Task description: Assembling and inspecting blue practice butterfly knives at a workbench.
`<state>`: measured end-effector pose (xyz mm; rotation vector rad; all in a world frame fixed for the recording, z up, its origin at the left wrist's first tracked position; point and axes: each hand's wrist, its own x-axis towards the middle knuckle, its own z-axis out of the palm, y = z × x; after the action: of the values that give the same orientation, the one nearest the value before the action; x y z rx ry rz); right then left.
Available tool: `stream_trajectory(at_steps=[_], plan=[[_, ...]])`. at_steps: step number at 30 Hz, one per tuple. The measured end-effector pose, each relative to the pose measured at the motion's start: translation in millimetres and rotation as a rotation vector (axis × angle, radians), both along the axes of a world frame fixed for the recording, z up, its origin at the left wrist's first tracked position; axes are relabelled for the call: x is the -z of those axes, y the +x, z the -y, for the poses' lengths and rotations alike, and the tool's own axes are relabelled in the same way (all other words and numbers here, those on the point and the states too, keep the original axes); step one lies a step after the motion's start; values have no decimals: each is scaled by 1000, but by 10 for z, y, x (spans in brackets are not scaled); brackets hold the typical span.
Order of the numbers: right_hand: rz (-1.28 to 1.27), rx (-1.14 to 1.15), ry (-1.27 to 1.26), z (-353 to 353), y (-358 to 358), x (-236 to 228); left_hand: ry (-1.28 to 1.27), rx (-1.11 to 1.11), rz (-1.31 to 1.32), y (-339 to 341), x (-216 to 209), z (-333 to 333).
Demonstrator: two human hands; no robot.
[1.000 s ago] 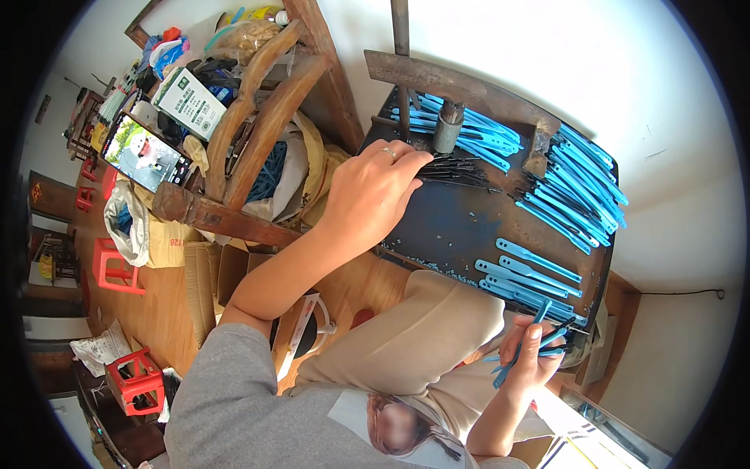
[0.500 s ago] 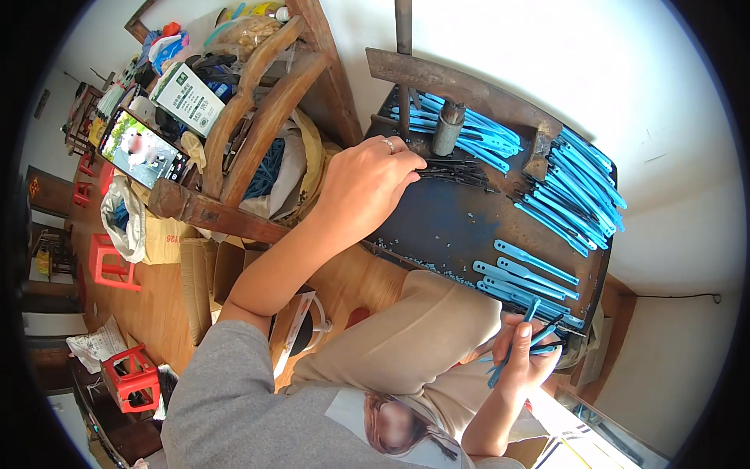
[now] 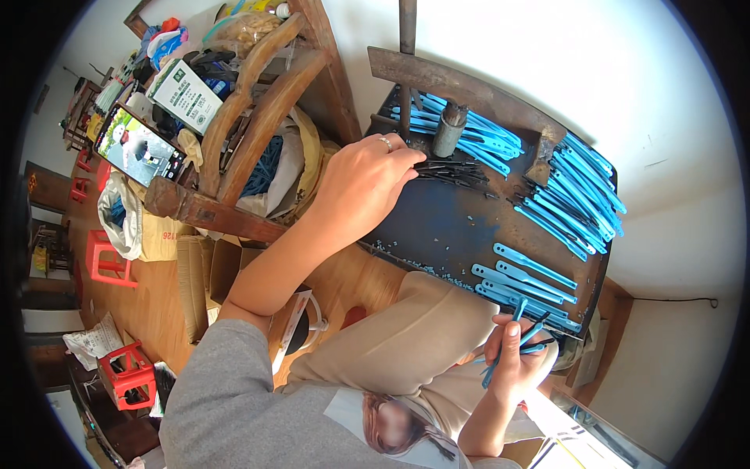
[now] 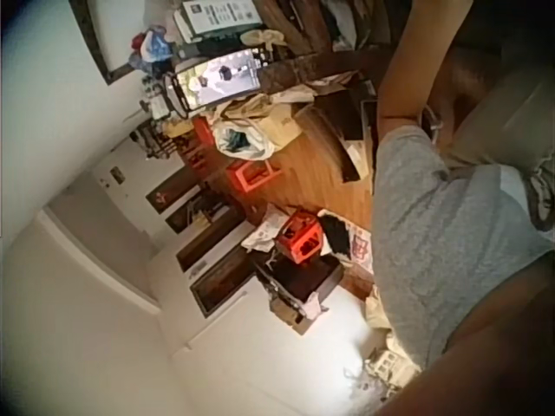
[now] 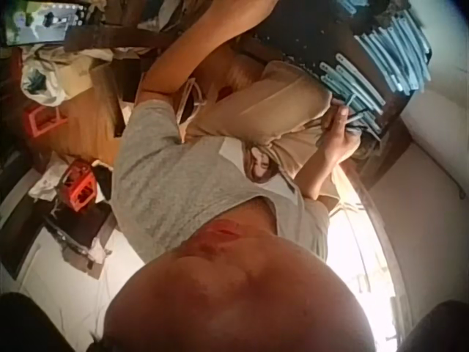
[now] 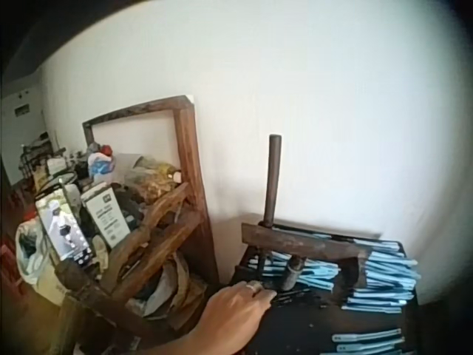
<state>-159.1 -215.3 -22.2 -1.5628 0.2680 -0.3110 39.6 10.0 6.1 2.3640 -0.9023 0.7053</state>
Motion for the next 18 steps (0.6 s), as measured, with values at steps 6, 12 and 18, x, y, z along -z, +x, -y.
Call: stream_trajectory(at_steps=[6,12,18], plan=[[-24,-17,8,-1,33,-7,-126,-14,-94,-122,-150,-22],[-46,-29,18,-51,47,-49,-364,55,-160,-321,-327,-5],[-46,-41,11,-77,43,-57,-558,195,-156,-398,-247,78]])
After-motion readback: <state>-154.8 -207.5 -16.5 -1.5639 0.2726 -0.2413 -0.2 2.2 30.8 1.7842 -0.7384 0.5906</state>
